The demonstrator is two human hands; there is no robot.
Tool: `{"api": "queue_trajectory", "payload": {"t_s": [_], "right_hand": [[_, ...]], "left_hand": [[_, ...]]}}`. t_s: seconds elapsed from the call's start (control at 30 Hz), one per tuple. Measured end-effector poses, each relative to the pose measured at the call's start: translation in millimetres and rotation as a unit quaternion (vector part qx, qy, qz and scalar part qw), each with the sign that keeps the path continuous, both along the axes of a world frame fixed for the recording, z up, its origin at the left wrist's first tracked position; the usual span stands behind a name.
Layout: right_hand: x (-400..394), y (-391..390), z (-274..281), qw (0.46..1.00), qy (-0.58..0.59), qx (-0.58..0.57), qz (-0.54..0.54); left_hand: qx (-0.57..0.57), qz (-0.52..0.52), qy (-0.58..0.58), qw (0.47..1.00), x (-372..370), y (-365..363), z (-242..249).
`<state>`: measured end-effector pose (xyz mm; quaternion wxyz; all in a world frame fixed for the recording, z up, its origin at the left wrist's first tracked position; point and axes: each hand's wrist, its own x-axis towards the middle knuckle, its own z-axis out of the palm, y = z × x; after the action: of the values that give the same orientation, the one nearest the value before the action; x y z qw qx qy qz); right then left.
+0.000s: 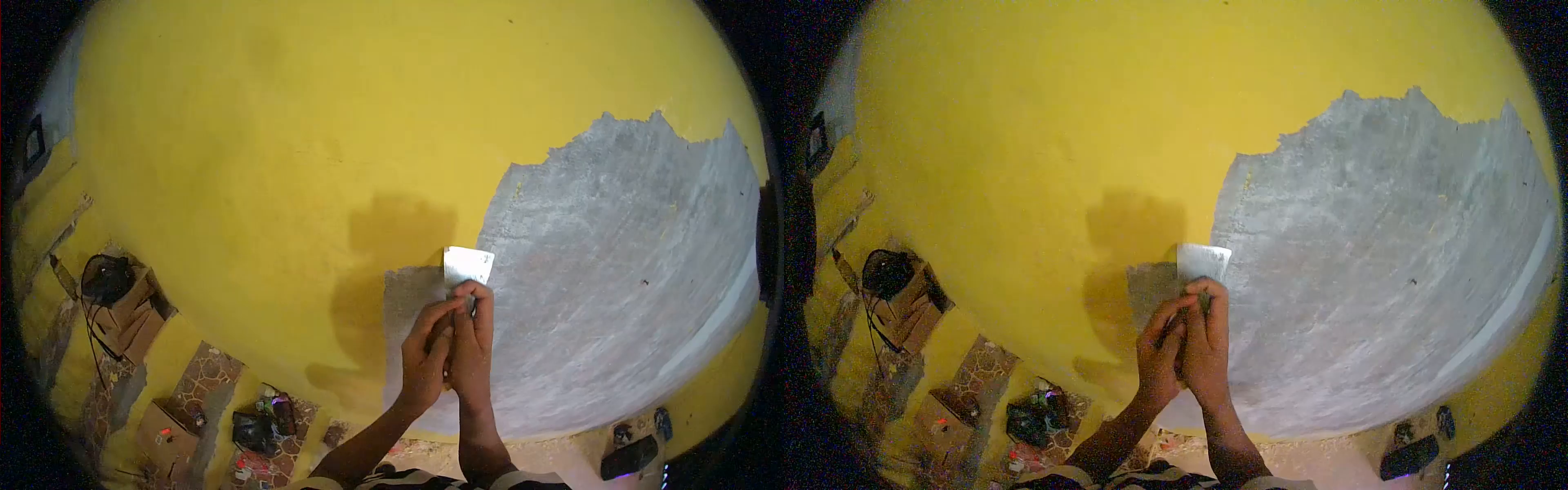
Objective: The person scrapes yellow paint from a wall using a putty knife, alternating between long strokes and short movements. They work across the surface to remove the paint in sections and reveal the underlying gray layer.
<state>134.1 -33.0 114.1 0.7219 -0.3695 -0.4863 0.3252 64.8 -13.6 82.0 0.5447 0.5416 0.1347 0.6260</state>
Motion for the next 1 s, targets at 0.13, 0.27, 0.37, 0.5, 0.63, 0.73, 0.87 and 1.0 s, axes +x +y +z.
{"api": "queue_trajectory", "payload": {"t_s": [0.13, 0.27, 0.37, 0.5, 0.63, 0.73, 0.87, 1.0], "right_hand": [[0, -5, -33, 1.000, -0.013, -0.011, -0.001], [-4, -10, -9, 0.999, -0.001, -0.023, 0.023], [-3, -9, -13, 0.999, -0.014, -0.037, 0.013], [-1, -2, -26, 0.998, -0.058, -0.014, -0.029], [1, -3, -14, 0.999, 0.020, -0.027, 0.024], [-1, -8, -25, 0.999, -0.020, -0.025, 0.002], [2, -2, -30, 0.998, -0.064, -0.012, -0.022], [3, 8, 3, 0.999, -0.046, 0.013, -0.019]], "left_hand": [[-0.001, 0.056, 0.011, 0.998, 3, -15, -29], [-0.030, 0.018, 0.008, 0.999, -3, -13, -14], [-0.017, 0.015, 0.014, 1.000, -2, -12, -15], [-0.048, 0.004, 0.001, 0.999, 2, -13, -25], [0.026, 0.037, 0.026, 0.999, 1, -9, -7], [-0.022, 0.005, 0.029, 0.999, -2, -13, -20], [-0.022, 0.028, 0.040, 0.999, -1, -11, -23], [0.011, 0.024, -0.005, 1.000, 8, 4, 1]]}}
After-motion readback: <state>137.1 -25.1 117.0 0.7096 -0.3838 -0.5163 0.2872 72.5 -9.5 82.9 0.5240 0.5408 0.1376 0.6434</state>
